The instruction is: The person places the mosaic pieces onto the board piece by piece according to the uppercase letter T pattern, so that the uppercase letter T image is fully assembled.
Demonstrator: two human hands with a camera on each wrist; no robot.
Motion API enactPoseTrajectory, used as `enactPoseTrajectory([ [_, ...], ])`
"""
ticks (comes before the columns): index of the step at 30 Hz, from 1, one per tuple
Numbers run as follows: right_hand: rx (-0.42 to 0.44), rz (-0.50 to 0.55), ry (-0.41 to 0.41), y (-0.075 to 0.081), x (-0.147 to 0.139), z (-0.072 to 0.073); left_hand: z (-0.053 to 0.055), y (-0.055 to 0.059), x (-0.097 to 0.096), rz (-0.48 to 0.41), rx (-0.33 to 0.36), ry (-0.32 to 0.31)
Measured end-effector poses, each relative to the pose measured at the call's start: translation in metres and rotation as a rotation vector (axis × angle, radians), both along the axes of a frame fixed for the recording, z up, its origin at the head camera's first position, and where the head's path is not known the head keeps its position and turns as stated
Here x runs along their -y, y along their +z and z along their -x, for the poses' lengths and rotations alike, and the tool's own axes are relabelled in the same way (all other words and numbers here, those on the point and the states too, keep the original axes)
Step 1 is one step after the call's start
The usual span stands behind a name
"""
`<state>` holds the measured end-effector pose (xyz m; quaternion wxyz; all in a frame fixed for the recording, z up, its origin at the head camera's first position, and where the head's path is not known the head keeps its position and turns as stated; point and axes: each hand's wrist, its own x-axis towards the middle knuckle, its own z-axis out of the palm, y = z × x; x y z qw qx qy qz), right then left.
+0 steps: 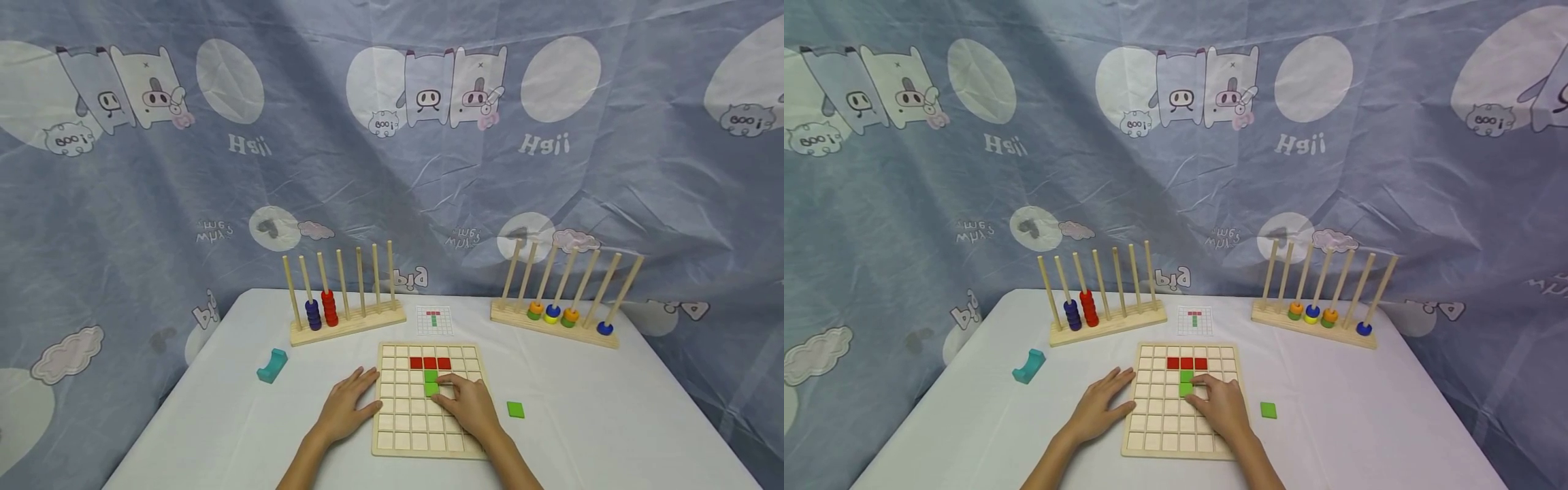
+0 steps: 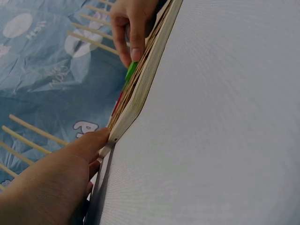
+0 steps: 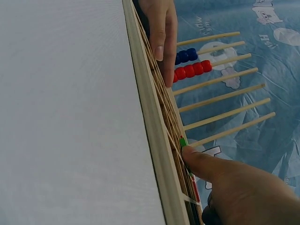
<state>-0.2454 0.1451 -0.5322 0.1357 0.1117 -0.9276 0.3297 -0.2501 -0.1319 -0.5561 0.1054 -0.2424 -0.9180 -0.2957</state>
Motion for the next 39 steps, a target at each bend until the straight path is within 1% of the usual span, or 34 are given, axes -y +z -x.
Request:
enactPoseTrajectory([
  [6, -0.014, -0.024, -0.011, 0.0001, 0.0009, 0.0, -0.0004, 0.0004, -0.0002, 0.0, -0.017, -0.001],
  [16, -0.002, -0.04, -0.033, 0.0013, 0.0008, -0.0006, -0.0018, 0.0021, -0.0004, -0.004, 0.002, 0.001],
  [22, 0.007, -0.028, -0.03, 0.0015, 0.0004, 0.0004, -0.0023, 0.0043, -0.001, -0.007, 0.009, 0.001],
  [27, 0.005, -0.024, -0.03, 0.002, 0.0001, 0.0008, -0.0015, 0.0049, -0.0017, -0.006, 0.0, 0.002],
  [35, 0.011, -0.004, -0.013, 0.0032, 0.0003, -0.0004, -0.0012, 0.004, -0.0011, -0.003, 0.002, 0.005],
  [39, 0.012, -0.012, 0.003, 0.0079, -0.0002, -0.0035, -0.001, 0.0025, -0.001, -0.002, 0.003, 0.004],
])
